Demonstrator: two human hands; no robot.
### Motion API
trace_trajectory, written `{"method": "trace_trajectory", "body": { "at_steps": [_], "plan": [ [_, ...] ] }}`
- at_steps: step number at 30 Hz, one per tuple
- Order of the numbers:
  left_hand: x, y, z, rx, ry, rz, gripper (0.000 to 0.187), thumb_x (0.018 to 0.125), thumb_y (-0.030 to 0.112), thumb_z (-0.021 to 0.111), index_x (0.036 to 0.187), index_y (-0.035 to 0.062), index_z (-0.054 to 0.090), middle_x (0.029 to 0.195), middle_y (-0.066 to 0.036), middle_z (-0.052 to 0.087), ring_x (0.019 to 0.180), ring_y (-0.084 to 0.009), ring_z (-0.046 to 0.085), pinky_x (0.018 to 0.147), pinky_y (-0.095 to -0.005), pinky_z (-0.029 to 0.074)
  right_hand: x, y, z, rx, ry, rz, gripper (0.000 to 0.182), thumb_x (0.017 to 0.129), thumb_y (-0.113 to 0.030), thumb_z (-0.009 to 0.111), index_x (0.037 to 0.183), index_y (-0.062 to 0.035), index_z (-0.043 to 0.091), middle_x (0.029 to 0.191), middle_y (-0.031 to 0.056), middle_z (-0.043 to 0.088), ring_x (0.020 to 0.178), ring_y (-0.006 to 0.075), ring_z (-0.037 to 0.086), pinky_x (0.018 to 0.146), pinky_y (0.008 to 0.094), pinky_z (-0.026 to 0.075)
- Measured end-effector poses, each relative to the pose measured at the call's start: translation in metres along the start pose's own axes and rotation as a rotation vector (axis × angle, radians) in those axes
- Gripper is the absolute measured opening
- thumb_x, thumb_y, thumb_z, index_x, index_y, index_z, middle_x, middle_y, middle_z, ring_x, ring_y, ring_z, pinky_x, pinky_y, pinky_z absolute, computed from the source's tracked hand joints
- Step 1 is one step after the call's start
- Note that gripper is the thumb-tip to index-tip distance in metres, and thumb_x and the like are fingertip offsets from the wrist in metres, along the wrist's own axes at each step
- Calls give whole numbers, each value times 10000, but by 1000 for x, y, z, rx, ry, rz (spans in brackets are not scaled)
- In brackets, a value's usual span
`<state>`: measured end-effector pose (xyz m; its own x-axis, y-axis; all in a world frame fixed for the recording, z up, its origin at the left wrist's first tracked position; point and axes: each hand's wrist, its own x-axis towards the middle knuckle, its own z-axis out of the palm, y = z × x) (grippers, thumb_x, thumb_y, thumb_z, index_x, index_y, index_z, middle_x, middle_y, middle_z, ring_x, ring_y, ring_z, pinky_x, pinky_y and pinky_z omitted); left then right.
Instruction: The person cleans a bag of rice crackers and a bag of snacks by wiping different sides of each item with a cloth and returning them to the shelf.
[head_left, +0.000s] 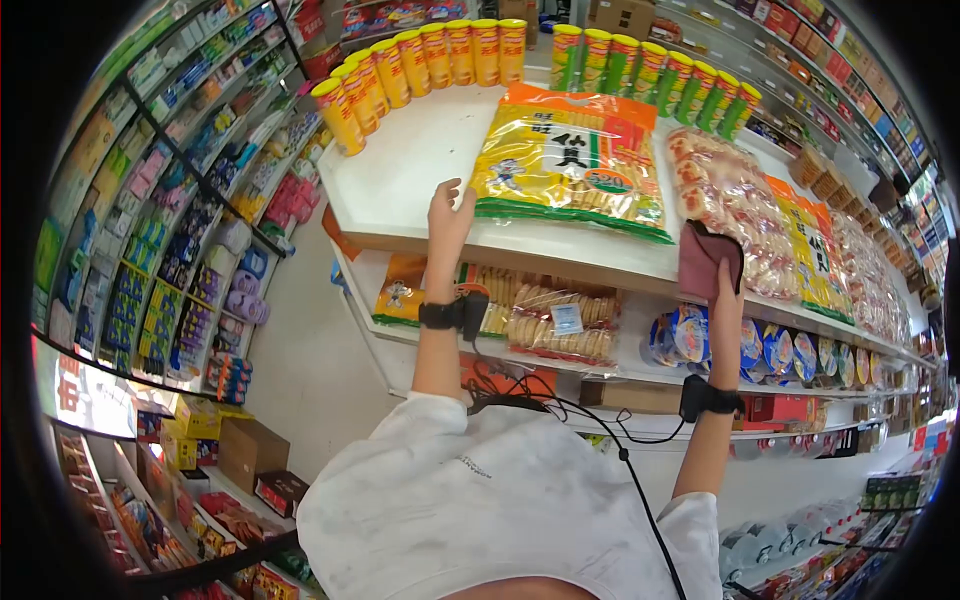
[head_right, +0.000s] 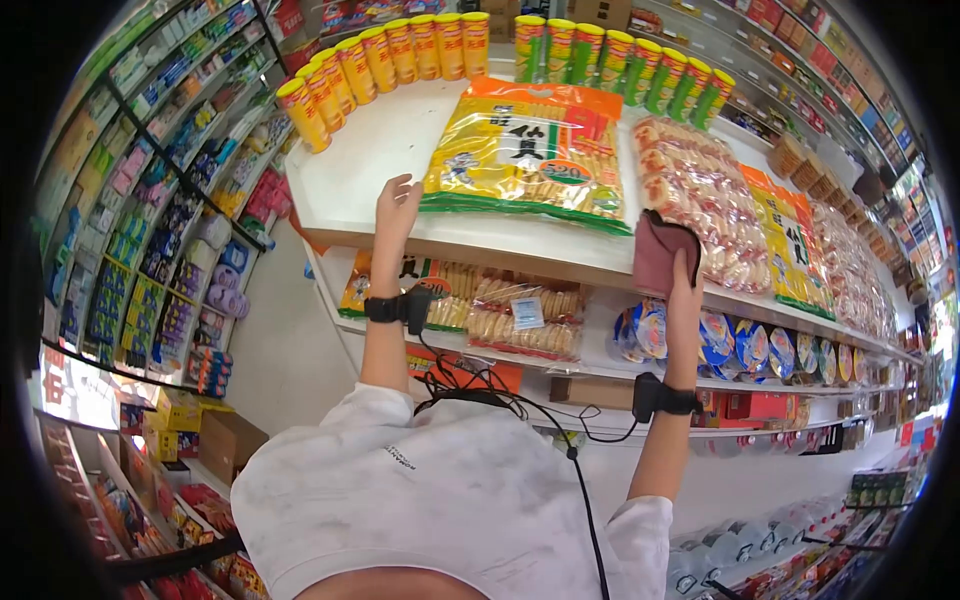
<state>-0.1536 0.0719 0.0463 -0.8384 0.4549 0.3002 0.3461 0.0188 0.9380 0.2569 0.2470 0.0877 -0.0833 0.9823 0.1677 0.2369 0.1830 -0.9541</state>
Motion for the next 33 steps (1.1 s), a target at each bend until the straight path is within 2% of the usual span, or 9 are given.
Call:
{"method": "trace_trajectory", "body": {
  "at_steps": [2, 3, 5, 11, 15, 18, 24, 28, 33],
  "plan": [
    [21, -31, -2, 165, 27, -21, 548, 893, 321, 670, 1265, -68, 570, 1139, -274, 660, 1060, -321, 664, 879, -377, 526, 52, 56, 29, 285, -167, 101, 677, 995, -470, 544, 1457, 16, 447, 1511, 194, 431, 1389, 284, 390, 1147, 343, 275],
    [26, -30, -2, 192, 6, 30, 620, 879, 371, 679, 1265, -98, 556, 1160, -310, 648, 1072, -371, 661, 892, -389, 522, 38, 18, 50, 366, -151, 179, 773, 948, -532, 601, 1373, 101, 474, 1370, 185, 551, 1213, 254, 556, 1044, 350, 418],
    [33, -17, 1, 142, -136, -62, 627, 880, 369, 680, 1257, -116, 551, 1140, -312, 654, 1048, -374, 669, 883, -383, 525, 63, 21, 77, -3, -101, 190, 795, 960, -540, 562, 1433, 83, 420, 1461, 241, 451, 1341, 303, 440, 1112, 355, 334],
    [65, -19, 6, 163, -316, -149, 703, 904, 456, 627, 1177, -189, 563, 1050, -321, 675, 988, -330, 689, 863, -387, 524, 136, 69, 116, -436, -202, 5, 804, 935, -499, 581, 1440, 98, 393, 1348, 303, 555, 1265, 382, 539, 1062, 396, 405],
    [89, -27, 14, 30, -416, -336, 785, 956, 561, 492, 1151, -194, 585, 1073, -315, 670, 999, -315, 675, 888, -404, 503, 95, 8, 117, -109, -194, 3, 576, 909, -447, 665, 1172, 61, 597, 972, 148, 678, 829, 207, 665, 701, 305, 516],
    [87, -21, 10, -249, -426, -362, 830, 1000, 603, 371, 1152, -181, 600, 1111, -286, 668, 1030, -294, 653, 933, -385, 475, 95, -13, 98, -263, -420, 266, 515, 886, -423, 710, 1123, 16, 579, 843, 78, 641, 672, 131, 596, 592, 272, 476],
    [54, 29, -12, -245, -460, -375, 713, 1052, 548, 348, 1278, -85, 586, 1165, -156, 677, 1055, -186, 630, 930, -301, 467, 21, -29, 82, -22, -222, -7, 500, 840, -336, 781, 1114, 32, 584, 961, 71, 641, 780, 108, 594, 652, 247, 470],
    [27, 57, -13, -509, -373, -327, 588, 1072, 441, 403, 1231, -88, 603, 1090, -128, 689, 1004, -154, 619, 901, -285, 471, -36, -65, 74, 93, -121, 83, 610, 824, -289, 800, 1244, 62, 532, 1123, 106, 616, 895, 148, 606, 751, 262, 491],
    [14, 95, -31, -536, -421, -268, 525, 1066, 412, 450, 1194, -67, 622, 1069, -81, 688, 944, -107, 626, 833, -256, 490, -59, -95, 57, 268, 129, 57, 596, 779, -235, 850, 1219, 29, 547, 1000, 52, 627, 763, 90, 576, 614, 220, 456]
  ]
}}
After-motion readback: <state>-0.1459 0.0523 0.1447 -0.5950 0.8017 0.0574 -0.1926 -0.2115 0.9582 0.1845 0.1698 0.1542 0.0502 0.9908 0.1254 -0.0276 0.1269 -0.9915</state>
